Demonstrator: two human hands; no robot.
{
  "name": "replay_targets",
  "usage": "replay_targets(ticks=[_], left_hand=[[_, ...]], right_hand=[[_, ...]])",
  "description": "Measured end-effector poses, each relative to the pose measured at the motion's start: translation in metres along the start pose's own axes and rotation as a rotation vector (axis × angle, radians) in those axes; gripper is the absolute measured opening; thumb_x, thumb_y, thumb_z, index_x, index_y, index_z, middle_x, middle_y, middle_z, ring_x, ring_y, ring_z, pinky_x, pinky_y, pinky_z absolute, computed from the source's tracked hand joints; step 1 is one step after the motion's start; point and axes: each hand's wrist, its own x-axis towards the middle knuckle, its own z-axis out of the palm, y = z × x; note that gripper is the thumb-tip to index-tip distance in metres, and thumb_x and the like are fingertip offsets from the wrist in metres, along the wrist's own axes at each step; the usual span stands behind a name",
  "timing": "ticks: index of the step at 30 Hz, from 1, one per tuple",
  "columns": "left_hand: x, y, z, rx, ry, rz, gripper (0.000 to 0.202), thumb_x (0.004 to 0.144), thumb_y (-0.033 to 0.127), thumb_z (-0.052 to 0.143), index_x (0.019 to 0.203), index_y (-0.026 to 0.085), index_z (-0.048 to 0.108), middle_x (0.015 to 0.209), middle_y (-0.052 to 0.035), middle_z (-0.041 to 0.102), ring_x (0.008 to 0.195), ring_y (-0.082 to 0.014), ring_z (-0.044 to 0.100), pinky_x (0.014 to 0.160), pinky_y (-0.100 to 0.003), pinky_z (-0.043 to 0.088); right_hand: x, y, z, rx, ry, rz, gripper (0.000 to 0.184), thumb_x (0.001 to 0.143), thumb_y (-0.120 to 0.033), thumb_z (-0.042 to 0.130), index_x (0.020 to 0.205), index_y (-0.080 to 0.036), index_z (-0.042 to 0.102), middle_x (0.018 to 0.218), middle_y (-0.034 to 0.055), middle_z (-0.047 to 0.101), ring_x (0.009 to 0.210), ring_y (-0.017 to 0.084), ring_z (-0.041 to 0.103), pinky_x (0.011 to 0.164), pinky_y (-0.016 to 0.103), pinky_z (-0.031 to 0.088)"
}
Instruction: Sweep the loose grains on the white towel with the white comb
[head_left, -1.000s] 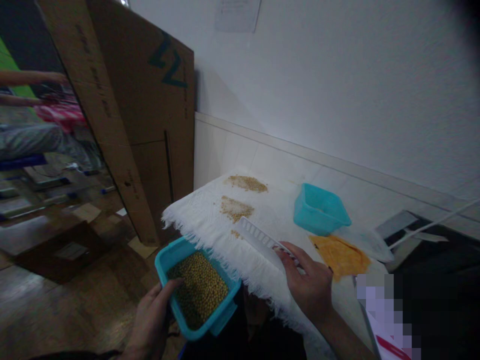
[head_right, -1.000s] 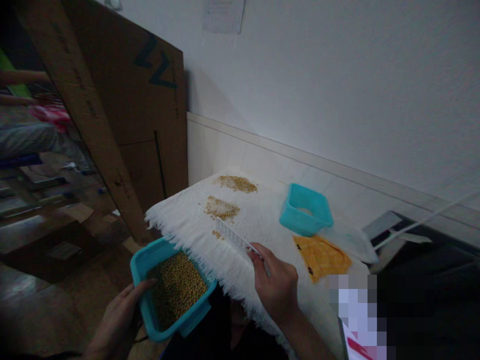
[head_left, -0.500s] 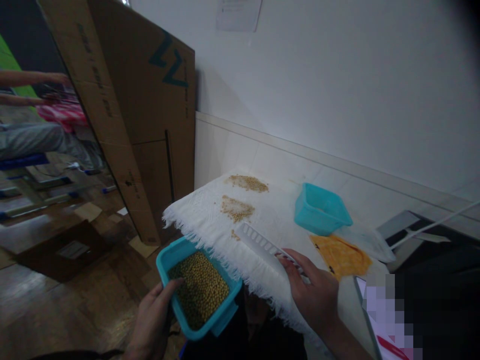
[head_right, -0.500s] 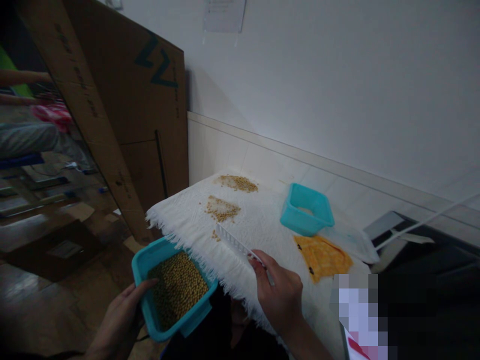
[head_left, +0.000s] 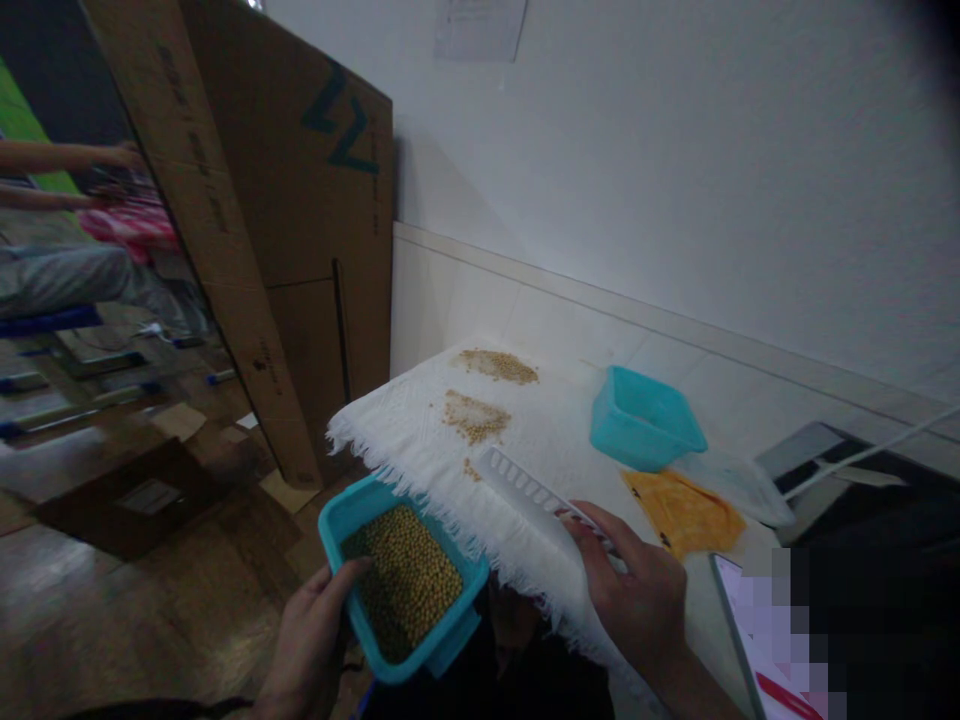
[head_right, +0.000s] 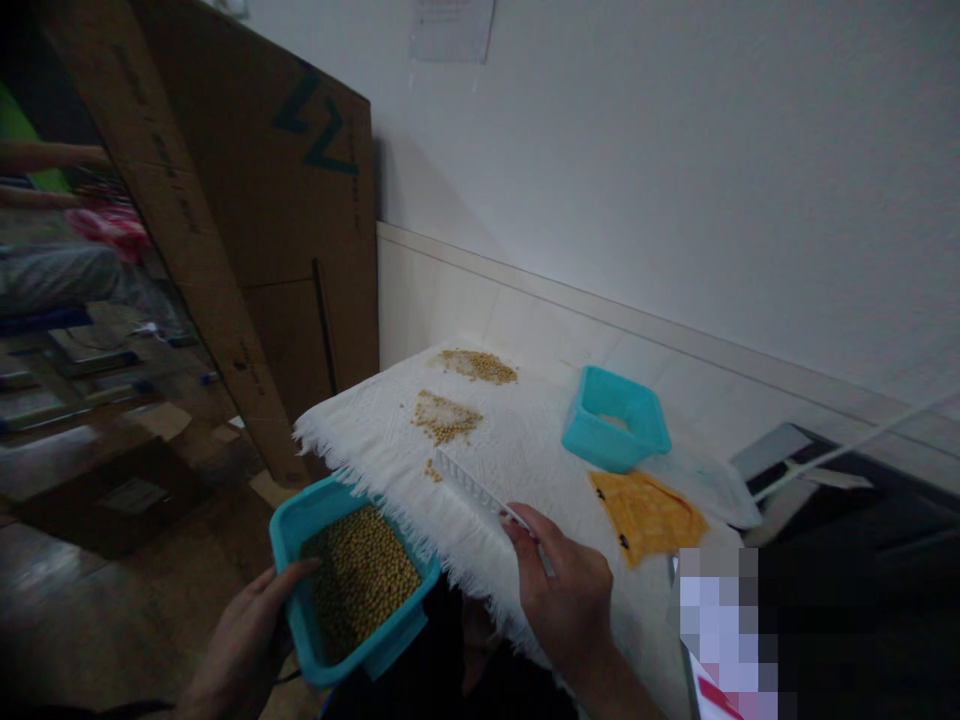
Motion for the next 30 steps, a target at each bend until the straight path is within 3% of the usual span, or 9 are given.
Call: replay_targets(ticks=[4, 10, 17, 24, 30], left_hand=[[0.003, -0.004, -0.002, 0.007, -0.002, 0.012, 0.037, 0.050, 0.039, 0.101, 0.074, 0.019, 0.081, 0.059, -0.0007, 0.073, 0.051, -0.0164, 0.058, 0.046, -0.027, 0.045], [-0.005, 0.004, 0.002, -0.017, -0.015, -0.028, 0.038, 0.045, 0.040, 0.101, 0.067, 0.022, 0.077, 0.063, -0.0038, 0.077, 0.056, -0.0195, 0.064, 0.050, -0.029, 0.052], [0.000, -0.001, -0.002, 0.018, -0.013, 0.010, 0.027, 0.056, 0.037, 0.099, 0.069, 0.024, 0.079, 0.057, 0.0002, 0.071, 0.052, -0.0189, 0.060, 0.047, -0.028, 0.047], [-0.003, 0.000, 0.000, -0.004, -0.031, 0.002, 0.029, 0.054, 0.036, 0.100, 0.064, 0.026, 0.075, 0.058, -0.0002, 0.072, 0.055, -0.0203, 0.063, 0.048, -0.028, 0.049], [0.001, -0.007, -0.003, -0.013, -0.040, 0.011, 0.030, 0.053, 0.036, 0.102, 0.071, 0.023, 0.081, 0.074, -0.0064, 0.085, 0.064, -0.0260, 0.075, 0.057, -0.031, 0.060]], right_hand=[[0.001, 0.001, -0.002, 0.010, -0.007, 0.007, 0.056, 0.125, -0.047, 0.050, 0.094, -0.017, 0.086, 0.079, 0.0062, 0.089, 0.052, 0.019, 0.082, 0.054, 0.022, 0.063], [0.002, 0.003, -0.001, 0.040, -0.022, 0.021, 0.056, 0.125, -0.047, 0.051, 0.095, -0.017, 0.086, 0.080, 0.0064, 0.090, 0.050, 0.017, 0.081, 0.054, 0.020, 0.062], [0.000, 0.003, 0.000, 0.069, -0.021, 0.059, 0.052, 0.123, -0.046, 0.054, 0.094, -0.019, 0.088, 0.079, 0.0053, 0.089, 0.048, 0.017, 0.079, 0.054, 0.021, 0.063], [-0.003, 0.000, 0.000, 0.080, -0.042, 0.083, 0.050, 0.122, -0.045, 0.055, 0.094, -0.021, 0.089, 0.081, 0.0062, 0.090, 0.053, 0.020, 0.082, 0.056, 0.024, 0.066], [0.005, -0.010, 0.001, 0.099, -0.061, 0.045, 0.051, 0.123, -0.042, 0.053, 0.096, -0.019, 0.089, 0.080, 0.0063, 0.090, 0.053, 0.019, 0.083, 0.056, 0.021, 0.065]])
